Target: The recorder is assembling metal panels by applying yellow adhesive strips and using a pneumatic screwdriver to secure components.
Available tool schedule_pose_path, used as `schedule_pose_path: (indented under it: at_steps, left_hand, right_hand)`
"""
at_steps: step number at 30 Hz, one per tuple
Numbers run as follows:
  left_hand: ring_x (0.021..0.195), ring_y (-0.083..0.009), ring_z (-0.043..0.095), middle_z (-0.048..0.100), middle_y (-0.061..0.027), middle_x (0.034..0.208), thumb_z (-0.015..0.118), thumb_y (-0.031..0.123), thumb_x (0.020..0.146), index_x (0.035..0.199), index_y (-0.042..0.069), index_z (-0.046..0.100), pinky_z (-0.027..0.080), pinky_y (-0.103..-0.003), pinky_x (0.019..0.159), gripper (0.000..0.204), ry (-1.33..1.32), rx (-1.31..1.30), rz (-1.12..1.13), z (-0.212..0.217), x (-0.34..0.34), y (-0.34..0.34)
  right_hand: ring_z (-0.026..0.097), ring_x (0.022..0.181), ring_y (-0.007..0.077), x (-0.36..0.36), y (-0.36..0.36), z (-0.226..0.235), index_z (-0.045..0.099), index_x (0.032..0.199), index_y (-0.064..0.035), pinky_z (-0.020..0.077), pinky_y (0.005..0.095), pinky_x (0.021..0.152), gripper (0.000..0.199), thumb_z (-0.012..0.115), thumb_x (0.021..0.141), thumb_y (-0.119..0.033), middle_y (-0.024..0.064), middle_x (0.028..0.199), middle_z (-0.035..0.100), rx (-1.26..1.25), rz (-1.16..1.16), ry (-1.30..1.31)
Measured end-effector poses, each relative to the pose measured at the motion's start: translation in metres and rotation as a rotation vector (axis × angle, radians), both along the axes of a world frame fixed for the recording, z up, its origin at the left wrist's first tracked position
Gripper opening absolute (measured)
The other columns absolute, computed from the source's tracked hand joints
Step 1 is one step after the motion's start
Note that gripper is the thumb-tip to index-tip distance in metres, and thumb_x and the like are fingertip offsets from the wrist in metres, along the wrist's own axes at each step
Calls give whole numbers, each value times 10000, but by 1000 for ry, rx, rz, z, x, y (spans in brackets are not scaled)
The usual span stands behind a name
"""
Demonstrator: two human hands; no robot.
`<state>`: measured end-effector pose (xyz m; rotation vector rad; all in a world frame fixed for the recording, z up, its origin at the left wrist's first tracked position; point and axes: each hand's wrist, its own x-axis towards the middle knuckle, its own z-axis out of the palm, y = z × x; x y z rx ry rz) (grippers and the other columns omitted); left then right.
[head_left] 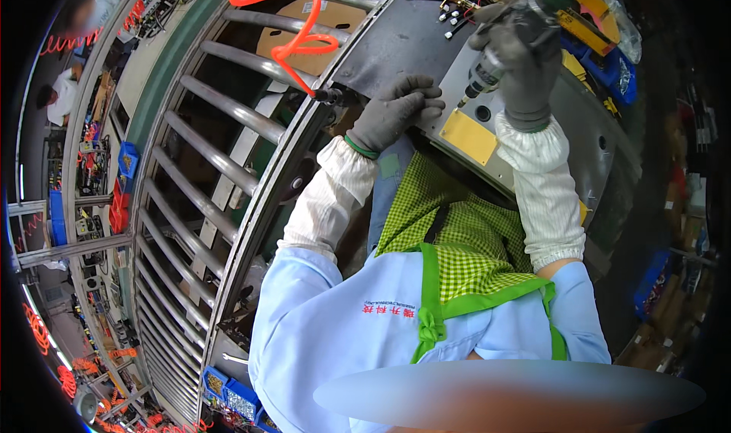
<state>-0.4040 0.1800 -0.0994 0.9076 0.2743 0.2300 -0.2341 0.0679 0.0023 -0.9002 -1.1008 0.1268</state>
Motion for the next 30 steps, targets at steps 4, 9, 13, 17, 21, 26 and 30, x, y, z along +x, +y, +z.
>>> schedule_pose_path:
  at_steps: [4, 9, 13, 17, 21, 26, 30]
  left_hand:
    - [967, -183, 643, 617, -158, 1124, 516, 178, 1002, 1372, -34, 355, 551, -294, 834, 456, 65, 205, -22, 10, 3, -15]
    - [1188, -291, 562, 518, -246, 1278, 430, 101, 1007, 1357, -104, 324, 514, -338, 1010, 420, -148, -481, 38, 18, 25, -37]
    - [1218, -327, 540, 451, -277, 1354, 371, -34, 954, 1332, -151, 319, 478, -331, 1064, 399, -288, -448, -64, 15, 34, -47]
    - [1134, -235, 593, 601, -205, 1192, 455, 95, 996, 1361, -112, 347, 502, -297, 955, 433, -345, 783, 24, 10, 38, -47]
    - [922, -135, 626, 625, -125, 1107, 494, 191, 1010, 1388, -33, 379, 512, -205, 818, 455, -187, -94, -268, 12, 43, -53]
    - [944, -146, 640, 576, -89, 1096, 496, 32, 976, 1322, -30, 446, 545, -193, 780, 355, 29, -170, -264, 20, 45, -64]
    - [920, -187, 657, 595, -106, 1094, 488, 35, 974, 1209, -12, 488, 578, -226, 725, 240, 43, -112, -268, 26, 54, -61]
  right_hand:
    - [676, 760, 232, 2, -25, 30, 473, 1255, 50, 571, 348, 662, 422, 541, 871, -111, 199, 1032, 658, -3, -102, 42]
    - [674, 769, 249, 2, -45, 37, 465, 1272, 44, 570, 354, 682, 463, 550, 855, -138, 208, 1051, 653, 148, 37, 8]
    - [675, 800, 235, 10, -58, 38, 472, 1277, 19, 564, 355, 725, 461, 553, 857, -153, 202, 1085, 647, 176, 61, 144]
    - [669, 773, 216, 16, -64, 37, 479, 1267, 15, 558, 340, 716, 443, 557, 866, -155, 189, 1077, 650, 175, 48, 101]
    - [668, 762, 191, 10, -73, 29, 540, 1164, 24, 555, 323, 659, 330, 591, 894, -160, 155, 1017, 660, 156, -142, 161]
    - [659, 705, 181, 12, -82, 39, 495, 1226, 24, 548, 294, 623, 412, 602, 886, -183, 159, 1006, 651, 90, -269, 153]
    - [659, 703, 168, 9, -88, 52, 515, 1158, 0, 549, 294, 617, 360, 652, 831, -64, 130, 963, 665, 139, -91, 238]
